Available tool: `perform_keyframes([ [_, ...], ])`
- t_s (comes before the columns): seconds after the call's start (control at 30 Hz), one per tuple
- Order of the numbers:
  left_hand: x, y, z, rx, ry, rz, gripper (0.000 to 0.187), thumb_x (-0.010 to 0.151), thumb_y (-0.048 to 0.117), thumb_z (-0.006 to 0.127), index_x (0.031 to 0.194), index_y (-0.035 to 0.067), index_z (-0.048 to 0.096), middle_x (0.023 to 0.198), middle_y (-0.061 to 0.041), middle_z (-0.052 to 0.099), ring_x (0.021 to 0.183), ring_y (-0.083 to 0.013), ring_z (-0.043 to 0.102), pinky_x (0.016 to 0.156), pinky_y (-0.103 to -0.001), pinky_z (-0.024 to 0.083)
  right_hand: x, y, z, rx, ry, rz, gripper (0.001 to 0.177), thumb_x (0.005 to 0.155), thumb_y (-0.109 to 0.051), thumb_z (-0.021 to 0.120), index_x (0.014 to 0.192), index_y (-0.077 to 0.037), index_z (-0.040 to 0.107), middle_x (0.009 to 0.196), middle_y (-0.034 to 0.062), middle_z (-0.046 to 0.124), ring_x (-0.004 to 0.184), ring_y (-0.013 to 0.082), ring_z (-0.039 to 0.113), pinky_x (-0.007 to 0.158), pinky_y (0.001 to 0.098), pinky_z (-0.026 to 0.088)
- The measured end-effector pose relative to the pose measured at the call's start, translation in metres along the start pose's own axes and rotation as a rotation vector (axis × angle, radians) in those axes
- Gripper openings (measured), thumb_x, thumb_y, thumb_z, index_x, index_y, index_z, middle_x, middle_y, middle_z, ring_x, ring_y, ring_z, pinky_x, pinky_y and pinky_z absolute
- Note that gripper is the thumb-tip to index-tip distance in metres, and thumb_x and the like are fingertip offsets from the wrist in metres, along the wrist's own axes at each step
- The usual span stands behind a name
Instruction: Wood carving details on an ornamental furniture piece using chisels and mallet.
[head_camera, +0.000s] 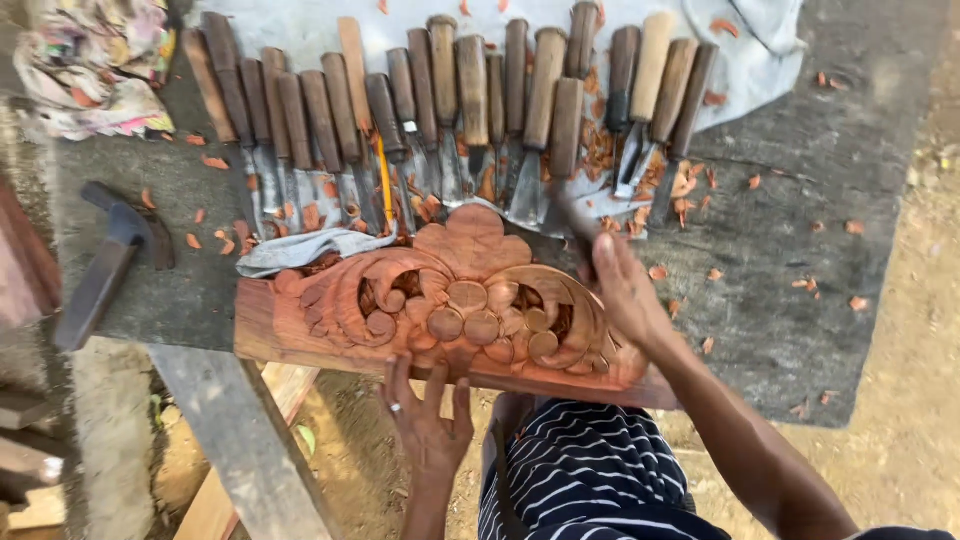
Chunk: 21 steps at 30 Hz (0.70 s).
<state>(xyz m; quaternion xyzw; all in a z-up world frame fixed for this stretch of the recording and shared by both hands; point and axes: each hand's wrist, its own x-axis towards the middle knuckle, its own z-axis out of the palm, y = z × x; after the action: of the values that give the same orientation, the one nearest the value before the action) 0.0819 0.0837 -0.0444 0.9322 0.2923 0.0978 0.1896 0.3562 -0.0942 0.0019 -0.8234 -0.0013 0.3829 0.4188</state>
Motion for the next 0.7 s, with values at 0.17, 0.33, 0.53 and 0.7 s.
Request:
perform_keyframes([
  [0.17,0.025,0.000,-0.026,-0.035,0.015,-0.039,0.033,0.097,0.042,0.061,0.109,0.015,0.075,0.144,-0.024,0.045,0.145,-0.0452,0.033,0.119,-0.067,0.020,0.059,-0.008,-0.004,0.193,0.100,-0.268,0.054,0.104,-0.022,0.050,0.154,-0.006,0.035,0.106,0.0054,0.056,0.093,0.0169,0.051,0.080,0.0353,0.044],
  [0.33,0.022,0.009,-0.037,-0.017,-0.099,-0.025,0.038,0.099,0.046,0.058,0.114,0.015,0.074,0.143,-0.025,0.044,0.146,-0.0447,0.032,0.118,-0.070,0.019,0.058,-0.010,0.007,-0.006,0.213,-0.429,0.078,0.098,-0.007,0.055,0.167,-0.006,0.020,0.133,0.0174,0.052,0.110,0.0264,0.056,0.095,0.0410,0.049],
  [0.53,0.025,-0.014,-0.036,-0.013,-0.175,0.005,0.042,0.099,0.050,0.053,0.114,0.018,0.074,0.145,-0.023,0.041,0.148,-0.0417,0.027,0.119,-0.071,0.013,0.037,-0.016,0.014,-0.238,0.319,-0.408,0.072,0.098,-0.008,0.058,0.165,-0.005,0.031,0.143,0.0261,0.051,0.121,0.0360,0.060,0.094,0.0436,0.055],
  [0.7,0.037,-0.038,-0.054,-0.084,-0.231,0.203,0.041,0.103,0.050,0.055,0.123,0.018,0.071,0.152,-0.021,0.038,0.152,-0.0395,0.021,0.122,-0.068,0.006,0.007,-0.078,0.036,-0.485,0.407,-0.446,0.055,0.099,-0.016,0.065,0.150,-0.002,0.052,0.149,0.0293,0.049,0.110,0.0380,0.062,0.081,0.0453,0.057],
])
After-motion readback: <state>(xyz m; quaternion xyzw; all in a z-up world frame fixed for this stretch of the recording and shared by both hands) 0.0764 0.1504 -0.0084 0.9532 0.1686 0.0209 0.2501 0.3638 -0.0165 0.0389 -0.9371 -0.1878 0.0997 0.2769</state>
